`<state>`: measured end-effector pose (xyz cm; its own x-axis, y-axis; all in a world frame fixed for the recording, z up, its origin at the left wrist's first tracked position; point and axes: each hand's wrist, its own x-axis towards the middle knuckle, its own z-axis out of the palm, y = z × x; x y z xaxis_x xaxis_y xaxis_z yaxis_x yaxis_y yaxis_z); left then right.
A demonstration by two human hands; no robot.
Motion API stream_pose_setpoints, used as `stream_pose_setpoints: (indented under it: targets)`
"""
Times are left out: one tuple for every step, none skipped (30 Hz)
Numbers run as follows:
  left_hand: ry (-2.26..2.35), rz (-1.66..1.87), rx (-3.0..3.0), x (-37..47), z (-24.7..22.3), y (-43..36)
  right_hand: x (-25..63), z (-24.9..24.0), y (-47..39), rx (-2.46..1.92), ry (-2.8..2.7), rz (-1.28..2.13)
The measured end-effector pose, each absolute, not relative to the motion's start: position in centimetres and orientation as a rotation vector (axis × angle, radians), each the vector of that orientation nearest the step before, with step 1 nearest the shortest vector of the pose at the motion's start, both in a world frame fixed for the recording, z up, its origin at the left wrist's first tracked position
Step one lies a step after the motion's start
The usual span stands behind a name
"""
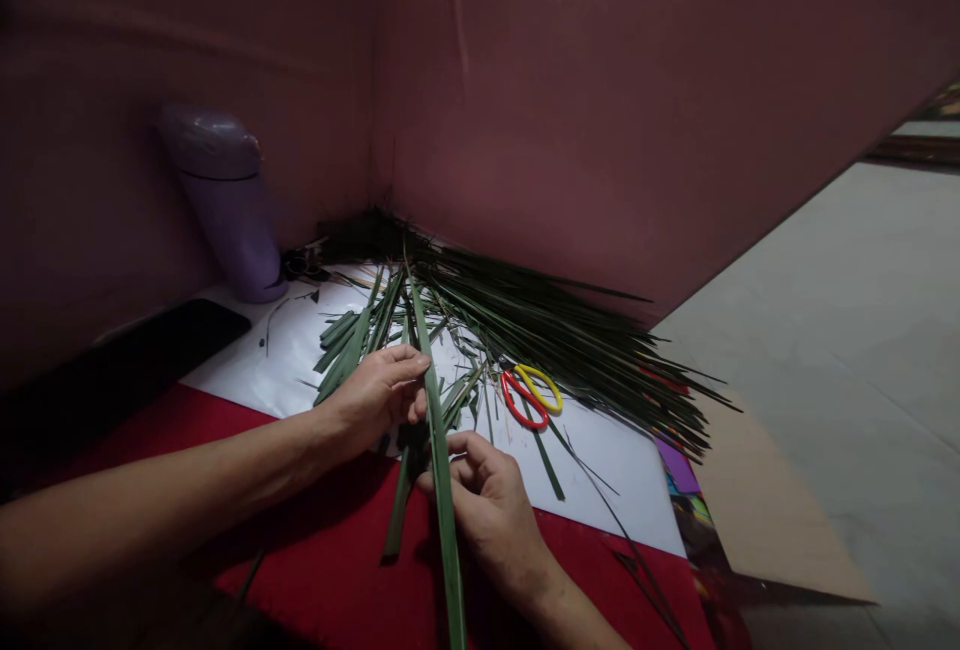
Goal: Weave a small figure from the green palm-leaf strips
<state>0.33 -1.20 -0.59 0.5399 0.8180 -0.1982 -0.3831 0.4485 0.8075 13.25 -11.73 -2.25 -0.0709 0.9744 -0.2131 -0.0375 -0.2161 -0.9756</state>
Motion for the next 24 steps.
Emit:
stream_pose_setpoints:
  targets:
    - [0.637, 0.806, 0.785, 0.35, -0.59, -1.23, 13.23, -2.36, -11.71, -1.289, -1.1, 1.434]
    - [0.638, 0.804, 0.785, 0.37, -0.59, -1.26, 13.2, -2.47, -11.69, -1.283, -1.086, 1.426]
    - [0.638, 0.8, 0.787, 0.4, -0.59, -1.3, 13.19, -2.57, -11.65, -1.283, -1.074, 1.414]
    - [0.641, 0.797, 0.792, 0.42, -0.61, -1.34, 13.17, -2.66, -11.61, -1.285, -1.067, 1.402]
    - [0.645, 0.794, 0.797, 0.45, -0.63, -1.37, 13.17, -2.72, -11.57, -1.29, -1.064, 1.395]
    - [0.649, 0.79, 0.801, 0.46, -0.66, -1.41, 13.17, -2.75, -11.52, -1.294, -1.066, 1.394]
    - [0.651, 0.786, 0.804, 0.48, -0.7, -1.43, 13.17, -2.75, -11.49, -1.295, -1.068, 1.399]
    - [0.65, 0.781, 0.806, 0.49, -0.74, -1.45, 13.18, -2.72, -11.46, -1.297, -1.071, 1.41]
    - [0.647, 0.777, 0.807, 0.49, -0.78, -1.46, 13.18, -2.66, -11.44, -1.299, -1.074, 1.419]
    - [0.644, 0.773, 0.806, 0.49, -0.81, -1.45, 13.18, -2.58, -11.44, -1.302, -1.078, 1.424]
    - [0.639, 0.77, 0.807, 0.48, -0.85, -1.44, 13.17, -2.48, -11.44, -1.304, -1.081, 1.425]
    - [0.636, 0.768, 0.807, 0.48, -0.87, -1.42, 13.16, -2.38, -11.46, -1.303, -1.083, 1.426]
    - [0.635, 0.768, 0.808, 0.47, -0.88, -1.4, 13.16, -2.28, -11.48, -1.3, -1.084, 1.428]
    - [0.635, 0.77, 0.808, 0.46, -0.88, -1.38, 13.15, -2.18, -11.51, -1.294, -1.083, 1.431]
    - [0.638, 0.772, 0.807, 0.45, -0.87, -1.36, 13.14, -2.1, -11.54, -1.288, -1.081, 1.436]
    - [0.641, 0.774, 0.807, 0.44, -0.84, -1.36, 13.14, -2.03, -11.56, -1.283, -1.08, 1.442]
    - [0.645, 0.775, 0.806, 0.43, -0.81, -1.36, 13.14, -1.98, -11.58, -1.277, -1.079, 1.446]
    - [0.649, 0.774, 0.804, 0.42, -0.77, -1.37, 13.14, -1.94, -11.58, -1.271, -1.077, 1.447]
    - [0.652, 0.773, 0.801, 0.42, -0.74, -1.38, 13.14, -1.92, -11.58, -1.266, -1.073, 1.451]
    - [0.656, 0.771, 0.797, 0.41, -0.7, -1.4, 13.14, -1.9, -11.56, -1.262, -1.067, 1.455]
    - [0.658, 0.768, 0.794, 0.42, -0.67, -1.41, 13.14, -1.89, -11.52, -1.259, -1.061, 1.458]
    - [0.66, 0.766, 0.79, 0.42, -0.65, -1.42, 13.15, -1.88, -11.48, -1.258, -1.055, 1.46]
    - [0.661, 0.766, 0.784, 0.42, -0.62, -1.42, 13.16, -1.86, -11.44, -1.26, -1.051, 1.457]
    - [0.662, 0.77, 0.778, 0.42, -0.6, -1.4, 13.17, -1.83, -11.39, -1.263, -1.049, 1.45]
